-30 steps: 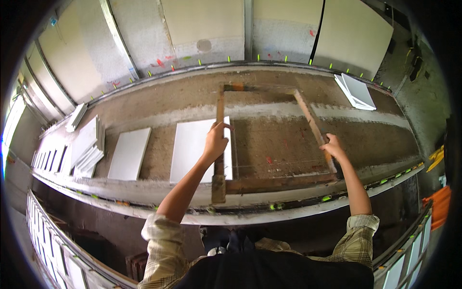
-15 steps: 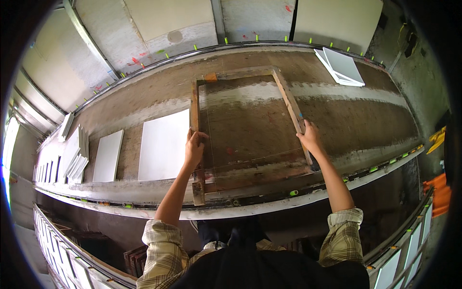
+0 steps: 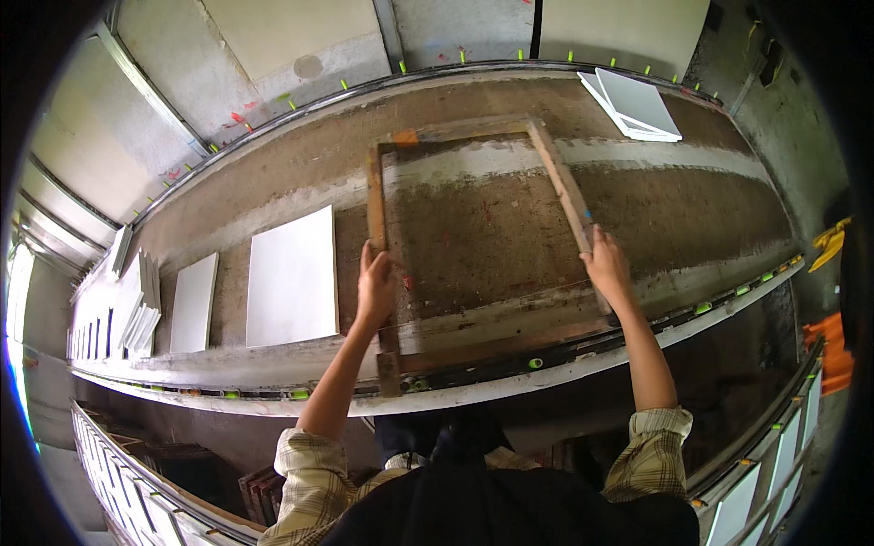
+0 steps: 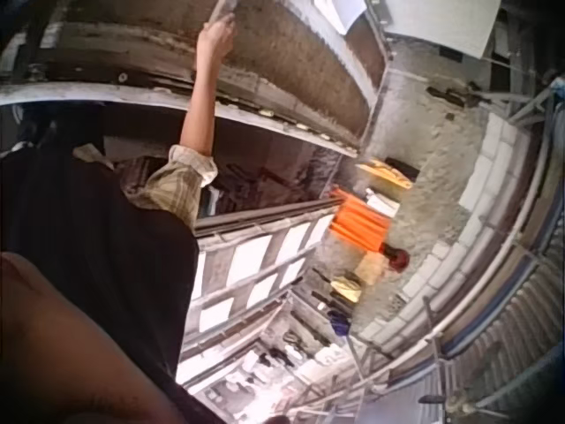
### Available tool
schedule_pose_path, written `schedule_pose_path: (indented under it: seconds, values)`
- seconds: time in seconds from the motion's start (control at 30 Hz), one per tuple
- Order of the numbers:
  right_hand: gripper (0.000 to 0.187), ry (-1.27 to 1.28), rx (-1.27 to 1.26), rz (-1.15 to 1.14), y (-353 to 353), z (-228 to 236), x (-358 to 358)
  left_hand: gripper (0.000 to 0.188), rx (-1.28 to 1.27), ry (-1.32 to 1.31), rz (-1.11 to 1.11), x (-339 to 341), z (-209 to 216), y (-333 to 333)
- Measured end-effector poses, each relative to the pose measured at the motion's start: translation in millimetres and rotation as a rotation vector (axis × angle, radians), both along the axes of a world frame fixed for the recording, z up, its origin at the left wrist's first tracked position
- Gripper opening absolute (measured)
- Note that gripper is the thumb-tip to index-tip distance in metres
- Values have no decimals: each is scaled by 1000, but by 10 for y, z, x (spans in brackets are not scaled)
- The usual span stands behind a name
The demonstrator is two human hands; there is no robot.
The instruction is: The person repeatedly picks up white rectangular panels from a stack and places them into a wooden frame on a workbench. They align the panels within the frame and then remove them to place them onto a growing stack on the left side of the bench. This cycle of picking, framing, and restacking is performed continuously throughout the video.
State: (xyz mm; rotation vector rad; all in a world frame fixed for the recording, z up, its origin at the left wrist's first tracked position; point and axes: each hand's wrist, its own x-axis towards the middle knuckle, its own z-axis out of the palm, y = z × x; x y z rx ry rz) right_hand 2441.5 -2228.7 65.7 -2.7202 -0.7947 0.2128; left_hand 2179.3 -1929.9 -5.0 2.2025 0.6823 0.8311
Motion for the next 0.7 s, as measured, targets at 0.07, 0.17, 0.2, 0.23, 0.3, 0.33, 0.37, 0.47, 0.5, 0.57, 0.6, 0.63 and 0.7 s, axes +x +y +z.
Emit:
schedule_pose_path:
  seconds: [0.07,0.17,0.2,0.23,0.3,0.33,0.37,0.47,0.5,0.57,0.6,0.63,0.7]
  values:
    - [55,-279,-123,34,-112,-80,-16,31,92,60,-11,88,79,-86]
    - [49,-524,-126,4,-125,-356,-120,31,-20,128,8,109,231,-198]
    - [48,-555,-106,18,-151,-432,-130,30,7,138,13,104,257,-231]
    - [48,-591,-83,33,-172,-470,-127,30,36,141,18,92,289,-256]
    - [49,-682,-53,65,-185,-501,-133,27,84,189,23,70,330,-273]
    - [48,-667,-55,54,-181,-502,-145,26,130,210,22,78,302,-261]
    - [48,-651,-57,45,-169,-501,-149,26,176,231,22,83,273,-250]
    - [47,-608,-41,19,-182,-542,-99,23,136,253,-2,103,268,-246]
    - [47,-583,-36,7,-188,-560,-103,23,128,258,3,110,267,-274]
    - [48,-578,-29,-1,-157,-517,-103,24,110,230,6,116,288,-244]
    - [51,-584,-32,0,-171,-518,-118,24,62,221,-3,101,285,-247]
    - [53,-600,-29,7,-151,-473,-119,24,74,171,-24,81,261,-244]
    - [57,-509,-60,-10,-33,-290,-211,24,163,153,-84,-63,214,-218]
